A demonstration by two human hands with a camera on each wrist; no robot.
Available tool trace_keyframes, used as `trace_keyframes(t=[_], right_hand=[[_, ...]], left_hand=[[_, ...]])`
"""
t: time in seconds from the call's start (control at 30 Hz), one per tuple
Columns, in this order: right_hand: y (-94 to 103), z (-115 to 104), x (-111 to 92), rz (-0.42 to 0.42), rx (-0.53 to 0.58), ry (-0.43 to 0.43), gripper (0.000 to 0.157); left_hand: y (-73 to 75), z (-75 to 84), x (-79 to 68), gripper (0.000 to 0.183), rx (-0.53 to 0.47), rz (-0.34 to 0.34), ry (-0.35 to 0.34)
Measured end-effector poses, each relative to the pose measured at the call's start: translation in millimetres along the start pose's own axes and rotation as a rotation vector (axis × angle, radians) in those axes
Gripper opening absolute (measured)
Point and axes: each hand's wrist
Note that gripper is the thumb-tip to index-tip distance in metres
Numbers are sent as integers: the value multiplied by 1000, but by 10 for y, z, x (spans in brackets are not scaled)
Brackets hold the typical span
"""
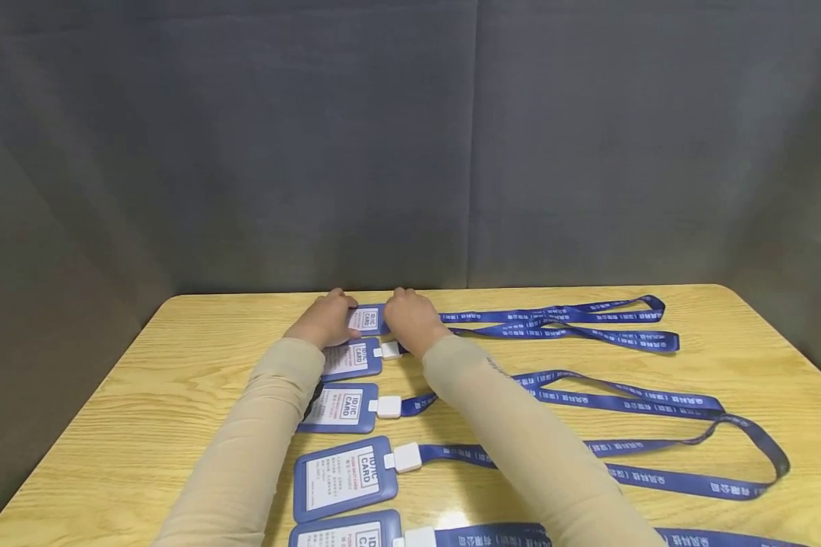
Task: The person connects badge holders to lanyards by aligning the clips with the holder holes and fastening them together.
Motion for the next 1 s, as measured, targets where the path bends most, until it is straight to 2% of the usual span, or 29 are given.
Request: trace_keyframes(t=[0.13,0.3,0.47,0.57,0.7,0.83,1.0], right_hand=[[38,19,29,-37,97,-26,27],[108,115,32,-114,280,-88,29],[149,229,2,-139,388,-82,33],[131,307,-21,-108,395,-76,33],[101,419,-67,-51,418,-80,33],[95,537,-189,-2,446,-76,31],[98,669,-473,64,423,-48,26]], left_hand=[[13,-38,-1,59,-22,1,15],[20,-67,10,60,-23,-37,-1],[47,-93,-7,61,4,-76,-3],[65,-83,-27,59,48,-78,13],[96,-24,-48,54,133,-22,20],[123,64,-90,53,167,40,-21],[156,115,-232,56,182,93,-91]])
Point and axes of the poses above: each hand's wrist, its own x-axis towards the middle knuckle, its own y-axis out of the back of the hand, z = x × y, and after that the axes turned 7 degrees about -x, right-handed
